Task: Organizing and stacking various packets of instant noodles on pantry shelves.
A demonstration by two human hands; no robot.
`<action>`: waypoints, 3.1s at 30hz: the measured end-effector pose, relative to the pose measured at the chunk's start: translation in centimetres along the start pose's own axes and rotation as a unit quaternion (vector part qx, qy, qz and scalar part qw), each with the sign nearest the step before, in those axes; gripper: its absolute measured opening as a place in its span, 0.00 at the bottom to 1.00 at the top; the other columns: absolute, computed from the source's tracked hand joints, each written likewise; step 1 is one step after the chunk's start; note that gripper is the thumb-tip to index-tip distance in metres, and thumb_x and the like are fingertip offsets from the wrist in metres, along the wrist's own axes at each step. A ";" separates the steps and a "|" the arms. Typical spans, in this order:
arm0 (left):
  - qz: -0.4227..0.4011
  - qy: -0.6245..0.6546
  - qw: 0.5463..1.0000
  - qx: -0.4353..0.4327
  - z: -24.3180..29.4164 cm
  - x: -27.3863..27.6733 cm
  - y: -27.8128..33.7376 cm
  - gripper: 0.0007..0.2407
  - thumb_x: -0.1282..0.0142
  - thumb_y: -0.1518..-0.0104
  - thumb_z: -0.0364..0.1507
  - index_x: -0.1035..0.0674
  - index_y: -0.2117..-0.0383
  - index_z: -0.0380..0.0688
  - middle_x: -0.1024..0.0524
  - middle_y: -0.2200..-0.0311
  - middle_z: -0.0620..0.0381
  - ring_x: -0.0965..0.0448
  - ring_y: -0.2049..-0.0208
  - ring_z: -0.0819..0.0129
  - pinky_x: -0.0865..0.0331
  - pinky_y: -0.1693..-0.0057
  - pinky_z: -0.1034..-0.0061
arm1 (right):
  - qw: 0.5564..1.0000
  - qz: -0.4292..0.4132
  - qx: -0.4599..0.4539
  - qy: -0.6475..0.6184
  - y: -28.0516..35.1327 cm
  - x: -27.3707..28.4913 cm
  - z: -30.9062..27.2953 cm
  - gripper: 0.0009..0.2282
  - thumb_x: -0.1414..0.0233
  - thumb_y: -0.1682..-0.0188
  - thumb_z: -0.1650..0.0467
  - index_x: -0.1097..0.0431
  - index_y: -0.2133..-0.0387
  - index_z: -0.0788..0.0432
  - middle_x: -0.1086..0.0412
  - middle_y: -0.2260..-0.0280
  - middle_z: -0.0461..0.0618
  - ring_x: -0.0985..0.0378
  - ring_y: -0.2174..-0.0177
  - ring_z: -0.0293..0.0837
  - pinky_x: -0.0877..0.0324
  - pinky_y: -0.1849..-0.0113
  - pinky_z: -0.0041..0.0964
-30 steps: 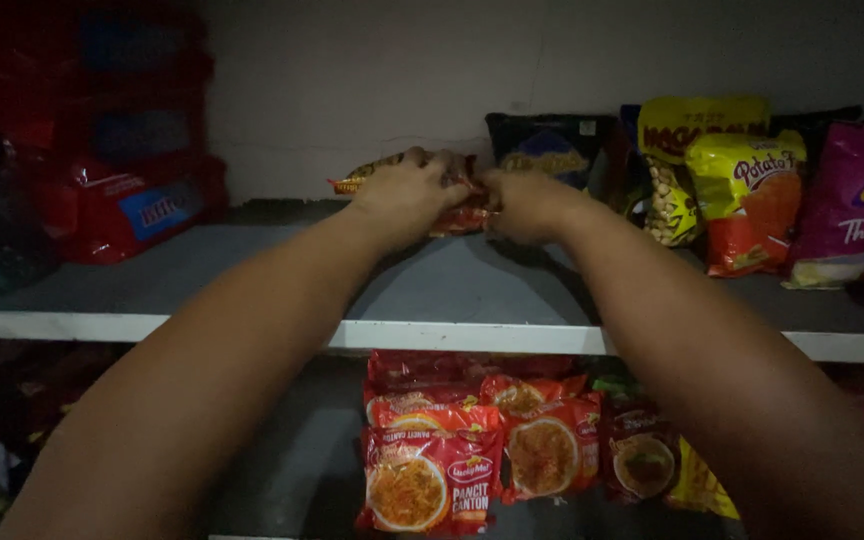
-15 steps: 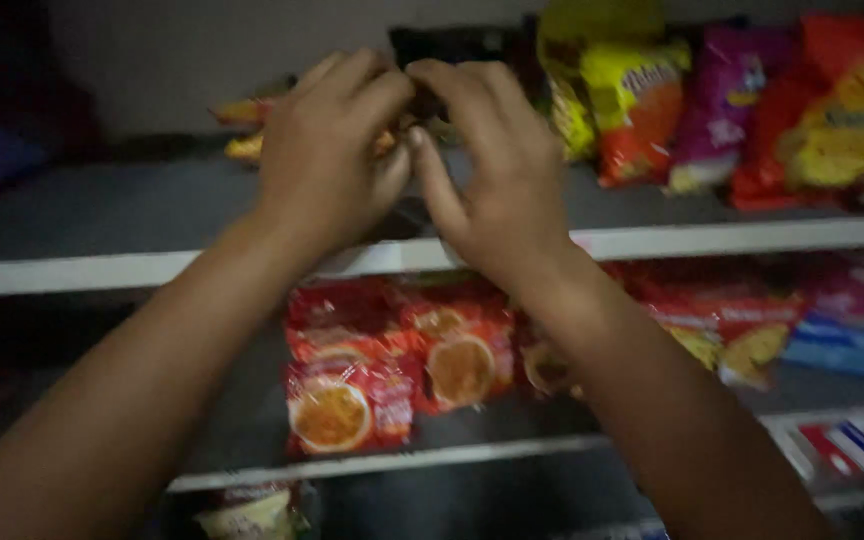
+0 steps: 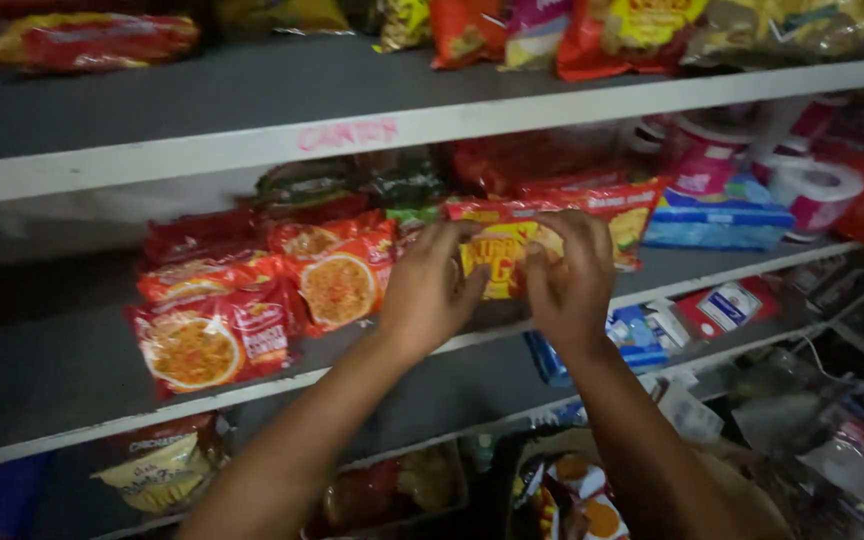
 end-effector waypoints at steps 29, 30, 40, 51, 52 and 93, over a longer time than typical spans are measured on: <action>0.117 -0.066 0.966 0.222 -3.8 -9.1 7.4 0.14 0.36 0.45 0.27 0.25 0.56 0.33 0.26 0.57 0.37 0.26 0.56 0.44 0.31 0.50 0.60 | 0.929 -0.060 -0.273 -0.241 11.4 -2.4 13.6 0.18 0.42 0.50 0.68 0.35 0.50 0.65 0.26 0.55 0.54 0.23 0.55 0.45 0.28 0.56 0.42; 0.184 -0.110 0.971 0.111 -2.1 -7.7 7.0 0.17 0.36 0.47 0.26 0.25 0.52 0.32 0.28 0.52 0.34 0.28 0.51 0.39 0.33 0.46 0.58 | 0.938 -0.058 -0.262 -0.220 11.5 -2.4 13.3 0.16 0.41 0.49 0.68 0.33 0.52 0.66 0.25 0.55 0.56 0.22 0.55 0.47 0.29 0.54 0.44; 0.150 -0.107 0.982 -0.048 1.9 5.5 3.0 0.16 0.41 0.47 0.24 0.27 0.52 0.42 0.23 0.47 0.47 0.21 0.45 0.50 0.34 0.40 0.57 | 0.953 0.014 -0.047 -0.298 3.9 -2.0 3.2 0.09 0.45 0.45 0.70 0.28 0.55 0.64 0.24 0.59 0.53 0.22 0.58 0.47 0.28 0.56 0.41; 0.238 -0.075 0.964 -0.095 -1.9 21.9 -5.0 0.20 0.40 0.34 0.32 0.38 0.45 0.37 0.23 0.56 0.43 0.18 0.57 0.59 0.23 0.49 0.68 | 0.973 0.003 0.114 -0.200 -14.4 -5.8 -11.3 0.20 0.40 0.45 0.67 0.38 0.47 0.66 0.25 0.55 0.59 0.19 0.55 0.52 0.27 0.54 0.45; 0.241 -0.078 0.962 -0.103 -2.4 23.1 -6.1 0.20 0.40 0.34 0.32 0.38 0.45 0.37 0.23 0.56 0.43 0.18 0.57 0.59 0.23 0.49 0.68 | 0.972 0.009 0.121 -0.202 -16.3 -6.7 -12.2 0.20 0.40 0.45 0.67 0.38 0.47 0.66 0.25 0.55 0.59 0.19 0.55 0.52 0.27 0.54 0.45; -0.016 -0.484 0.846 0.223 -15.4 36.0 -18.3 0.21 0.36 0.45 0.33 0.26 0.44 0.51 0.29 0.45 0.44 0.27 0.44 0.46 0.31 0.43 0.53 | 0.911 -0.285 0.157 0.252 -32.0 -27.3 -22.4 0.31 0.38 0.60 0.70 0.38 0.39 0.48 0.39 0.40 0.55 0.33 0.42 0.57 0.31 0.47 0.50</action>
Point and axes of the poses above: each hand's wrist, its own y-axis away from the middle knuckle, its own x-axis out of the back of the hand, z = x × y, the point moved 3 cm from there along -y, towards the middle knuckle
